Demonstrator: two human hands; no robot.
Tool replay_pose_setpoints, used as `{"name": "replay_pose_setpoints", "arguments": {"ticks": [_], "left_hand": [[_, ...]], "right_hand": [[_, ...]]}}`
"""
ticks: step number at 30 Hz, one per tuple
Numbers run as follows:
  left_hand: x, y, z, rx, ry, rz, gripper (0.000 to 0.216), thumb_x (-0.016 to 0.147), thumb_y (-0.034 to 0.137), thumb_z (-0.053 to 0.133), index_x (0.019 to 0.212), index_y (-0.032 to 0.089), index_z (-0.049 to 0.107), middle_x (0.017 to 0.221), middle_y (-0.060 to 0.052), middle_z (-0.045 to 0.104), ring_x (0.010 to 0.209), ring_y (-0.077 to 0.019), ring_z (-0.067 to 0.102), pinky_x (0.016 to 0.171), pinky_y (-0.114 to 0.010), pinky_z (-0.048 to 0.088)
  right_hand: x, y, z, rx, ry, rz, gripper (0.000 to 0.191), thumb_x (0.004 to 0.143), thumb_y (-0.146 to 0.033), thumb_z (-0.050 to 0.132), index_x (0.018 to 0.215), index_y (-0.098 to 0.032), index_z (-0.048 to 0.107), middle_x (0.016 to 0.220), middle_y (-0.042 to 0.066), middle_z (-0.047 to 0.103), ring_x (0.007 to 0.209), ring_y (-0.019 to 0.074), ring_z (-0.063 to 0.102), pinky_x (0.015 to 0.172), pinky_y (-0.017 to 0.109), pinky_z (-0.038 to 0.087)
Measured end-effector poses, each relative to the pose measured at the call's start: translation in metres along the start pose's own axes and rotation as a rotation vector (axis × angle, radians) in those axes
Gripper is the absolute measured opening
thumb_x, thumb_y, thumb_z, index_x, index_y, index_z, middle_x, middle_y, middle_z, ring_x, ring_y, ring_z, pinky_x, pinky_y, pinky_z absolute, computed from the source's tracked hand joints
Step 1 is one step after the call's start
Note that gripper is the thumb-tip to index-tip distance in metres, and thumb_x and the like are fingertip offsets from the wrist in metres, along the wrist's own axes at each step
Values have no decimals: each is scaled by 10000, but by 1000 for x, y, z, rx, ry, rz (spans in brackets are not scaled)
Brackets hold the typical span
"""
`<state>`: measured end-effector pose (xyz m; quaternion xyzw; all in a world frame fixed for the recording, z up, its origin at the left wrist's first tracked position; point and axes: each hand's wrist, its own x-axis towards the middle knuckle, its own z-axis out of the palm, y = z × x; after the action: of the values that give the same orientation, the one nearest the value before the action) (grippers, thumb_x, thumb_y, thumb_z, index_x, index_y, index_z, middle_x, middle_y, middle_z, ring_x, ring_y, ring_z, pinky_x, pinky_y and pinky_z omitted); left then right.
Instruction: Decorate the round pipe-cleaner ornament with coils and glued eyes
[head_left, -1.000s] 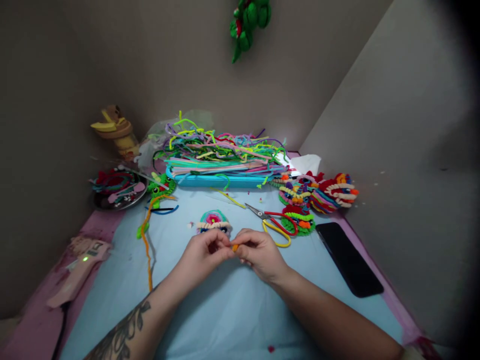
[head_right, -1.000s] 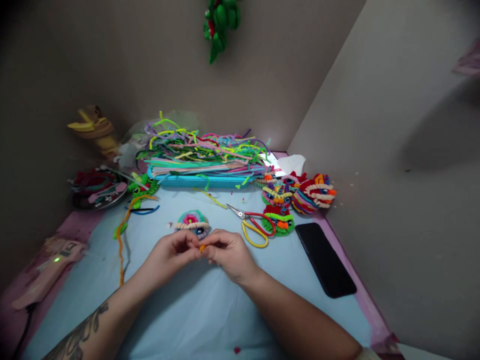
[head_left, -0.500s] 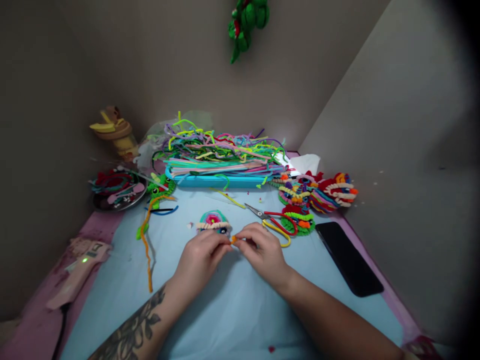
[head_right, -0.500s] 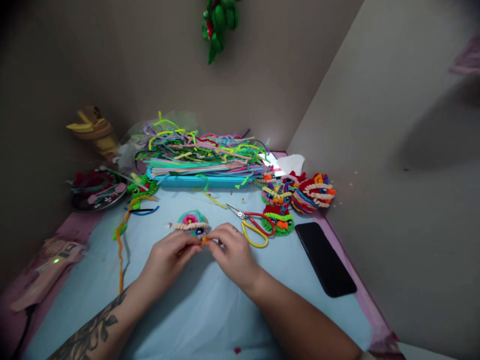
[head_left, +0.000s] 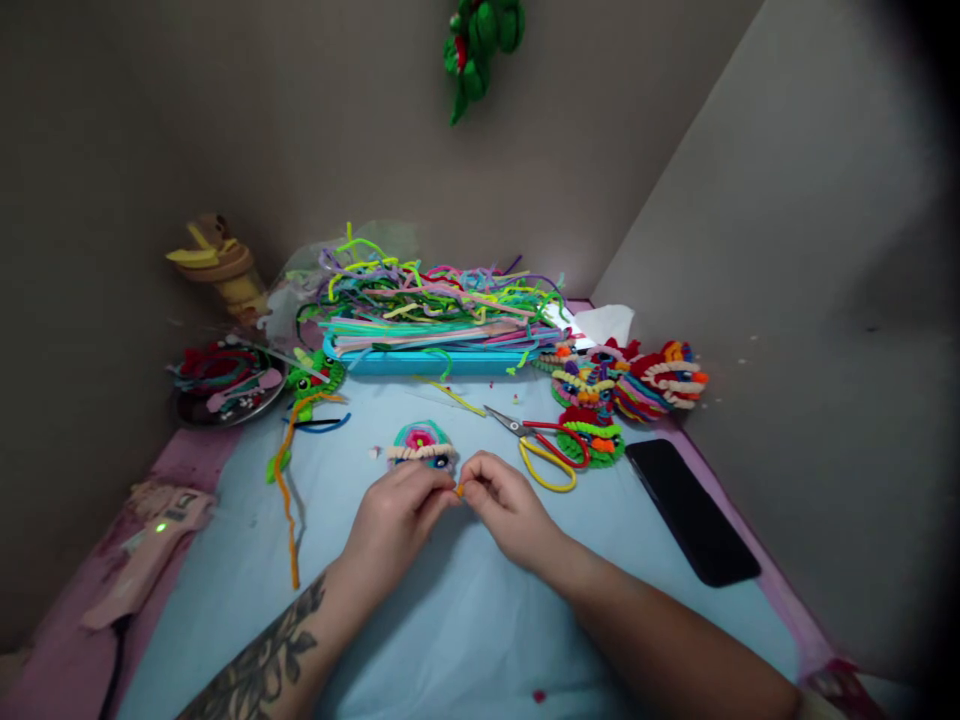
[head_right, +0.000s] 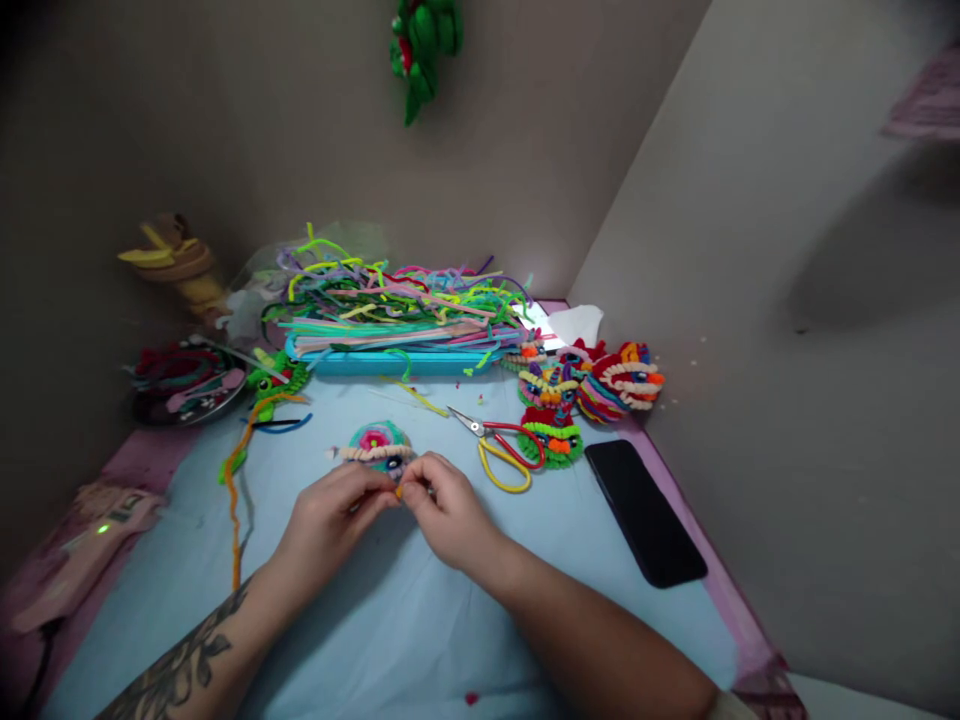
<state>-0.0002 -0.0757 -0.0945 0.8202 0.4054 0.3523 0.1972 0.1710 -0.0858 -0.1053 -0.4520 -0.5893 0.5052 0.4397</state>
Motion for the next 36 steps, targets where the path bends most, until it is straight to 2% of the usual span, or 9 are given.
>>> {"name": "replay_pose_setpoints", "arguments": {"ticks": [5, 7, 9, 12, 15, 19, 22, 27, 36], "left_hand": [[4, 4, -2, -96, -22, -61, 19, 810, 178, 660, 793, 186, 658, 719, 2, 664, 666, -125, 612, 611, -200, 451], [6, 5, -3, -127, -18, -99, 25, 804, 182, 666, 781, 182, 659, 709, 7, 667, 649, -119, 607, 596, -195, 445], [7, 5, -4, -140, -22, -130, 27, 806, 189, 662, 782, 175, 659, 719, 2, 675, 654, -121, 611, 600, -199, 446], [8, 5, -4, -149, -53, -171, 52, 833, 187, 617, 833, 176, 668, 801, -16, 701, 717, -132, 630, 658, -219, 458], [7, 5, -5, -148, -79, -207, 93, 853, 195, 578, 831, 178, 667, 811, -18, 701, 725, -135, 626, 676, -233, 455], [8, 6, -6, -135, -48, -242, 122, 854, 211, 562, 789, 175, 659, 754, -15, 683, 678, -135, 600, 647, -239, 441], [8, 6, -6, -122, -35, -230, 124, 853, 203, 555, 778, 174, 651, 742, -12, 675, 668, -131, 588, 638, -237, 434], [7, 8, -5, -100, -28, -194, 114, 842, 179, 558, 755, 171, 632, 712, -5, 655, 641, -121, 573, 607, -220, 425], [6, 7, -6, -101, -28, -140, 100, 837, 176, 569, 760, 173, 633, 717, -11, 657, 660, -126, 587, 617, -218, 441]], "right_hand": [[1, 0, 3, 505, -197, 351, 340, 778, -491, 618, 700, -197, 467, 512, -80, 397, 421, 57, 265, 407, 206, 163], [2, 0, 3, 635, -204, 415, 355, 722, -472, 686, 698, -190, 471, 515, -80, 418, 409, 44, 264, 398, 202, 132], [3, 0, 3, 675, -166, 411, 350, 704, -450, 711, 703, -185, 482, 497, -84, 415, 403, 39, 260, 396, 198, 125], [6, 2, 1, 630, -68, 364, 346, 718, -467, 693, 722, -188, 489, 473, -100, 371, 398, 42, 244, 393, 195, 132], [7, 5, -2, 456, 15, 265, 302, 777, -472, 628, 778, -190, 522, 513, -88, 388, 417, 58, 282, 401, 194, 185], [5, 7, -6, 6, 236, -40, 140, 815, -310, 603, 886, -190, 594, 787, 8, 550, 626, 114, 485, 561, 244, 388], [3, 6, -7, -212, 289, -195, 75, 820, -211, 594, 885, -200, 628, 850, 22, 551, 674, 127, 502, 609, 263, 407], [2, 4, -7, -234, 235, -251, 81, 821, -168, 610, 837, -208, 678, 805, 19, 579, 676, 126, 527, 573, 244, 401], [3, 6, -4, -107, 197, -164, 21, 773, -200, 671, 759, -204, 687, 761, 18, 599, 674, 137, 544, 558, 249, 404]]}}
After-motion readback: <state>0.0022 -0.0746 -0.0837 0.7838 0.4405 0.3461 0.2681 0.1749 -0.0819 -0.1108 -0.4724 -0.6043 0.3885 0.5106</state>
